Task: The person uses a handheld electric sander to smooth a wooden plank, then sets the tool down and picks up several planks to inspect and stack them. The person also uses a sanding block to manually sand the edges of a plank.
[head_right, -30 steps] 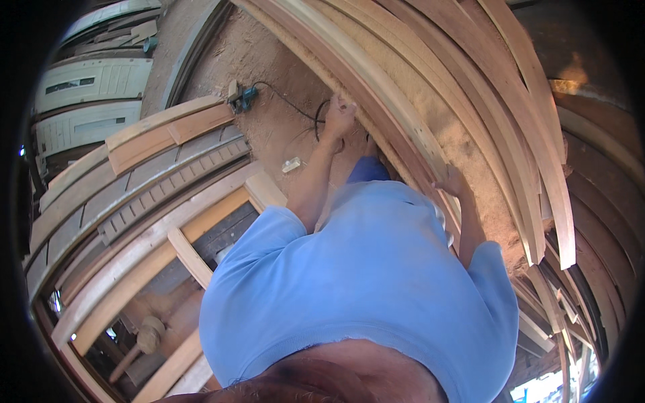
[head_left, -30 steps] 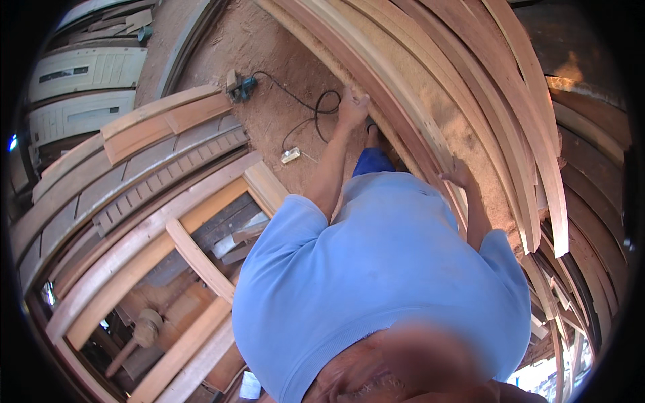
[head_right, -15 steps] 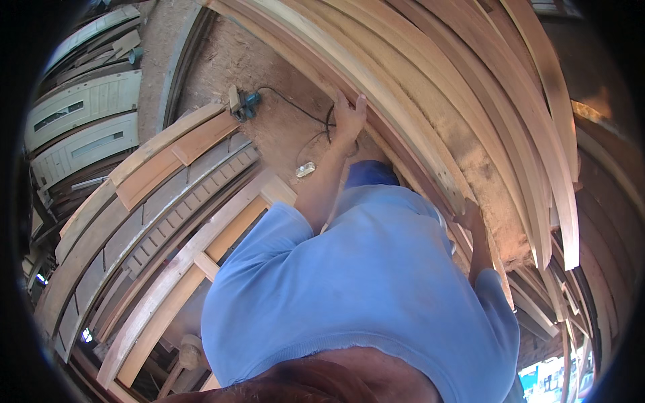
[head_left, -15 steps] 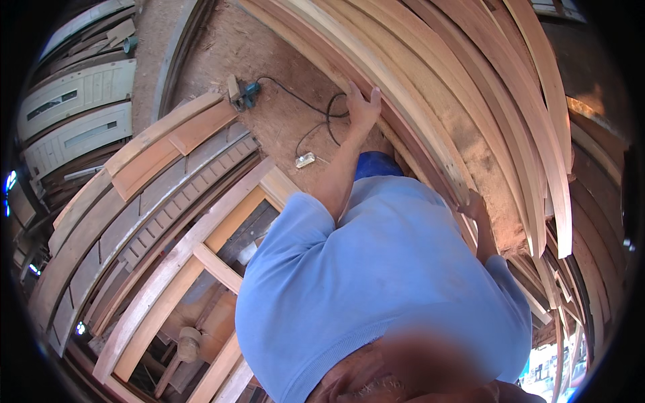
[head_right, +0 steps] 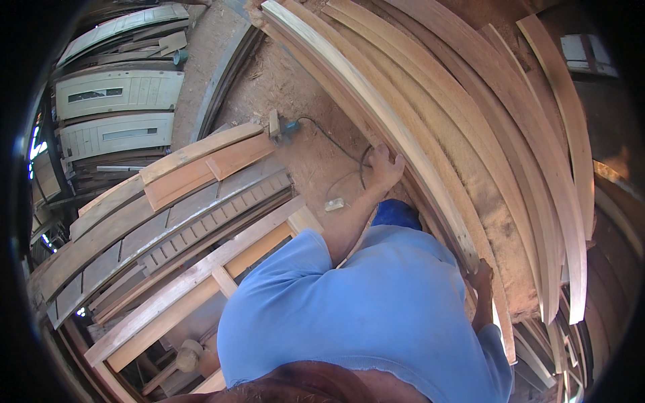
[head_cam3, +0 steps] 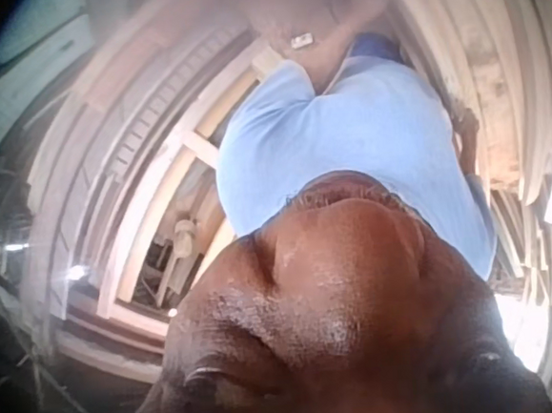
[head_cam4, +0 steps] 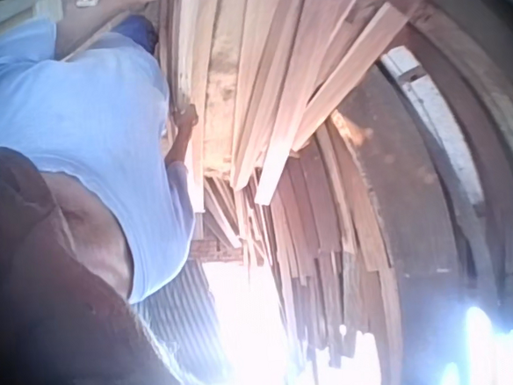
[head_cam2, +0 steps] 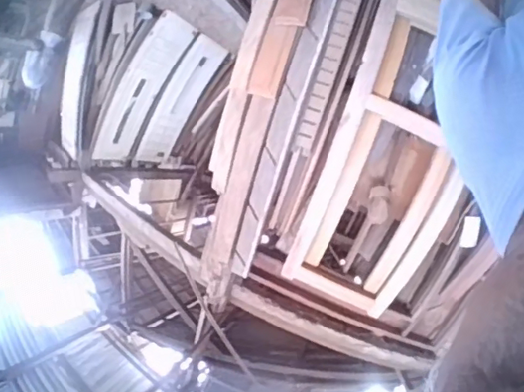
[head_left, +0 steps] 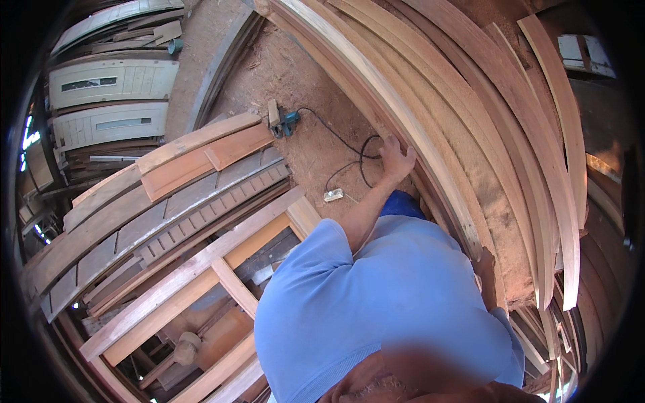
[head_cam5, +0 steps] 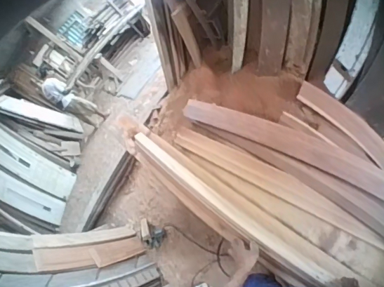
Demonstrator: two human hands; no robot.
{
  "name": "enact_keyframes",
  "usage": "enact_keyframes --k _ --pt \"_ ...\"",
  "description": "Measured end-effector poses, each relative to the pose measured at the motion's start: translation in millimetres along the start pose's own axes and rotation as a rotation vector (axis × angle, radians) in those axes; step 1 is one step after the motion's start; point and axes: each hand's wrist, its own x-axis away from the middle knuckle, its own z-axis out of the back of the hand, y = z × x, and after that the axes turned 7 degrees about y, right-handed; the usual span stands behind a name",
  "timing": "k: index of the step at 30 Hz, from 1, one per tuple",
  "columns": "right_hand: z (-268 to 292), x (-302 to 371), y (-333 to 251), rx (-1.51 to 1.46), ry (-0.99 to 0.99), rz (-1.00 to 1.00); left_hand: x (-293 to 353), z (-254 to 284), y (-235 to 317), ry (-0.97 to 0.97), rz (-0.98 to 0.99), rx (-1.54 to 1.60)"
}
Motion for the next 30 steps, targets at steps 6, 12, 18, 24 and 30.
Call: enact_keyframes --k 6,12,18,24,30 --pt "-3.3 -3.6 4.9 0.041 0.000 0.004 0.2 -5.4 -6.6 -0.028 0.029 0.006" --pt "-10.3 -2.4 8.2 0.062 0.024 0.005 2.3 -3.3 -14.0 -0.086 0.037 -0.052" --pt "-41.5 -10.7 28.5 0.113 0.060 0.119 12.4 62.6 77.5 0.047 -0.625 -0.264" --pt "-86.5 -55.6 65.5 0.004 0.166 0.076 80.0 -9.8 128.5 -0.780 -1.108 -0.402" --pt "-4.5 -3.0 8.1 -0.154 0.114 -0.050 148.2 -99.0 154.0 -1.172 -1.218 -0.735"
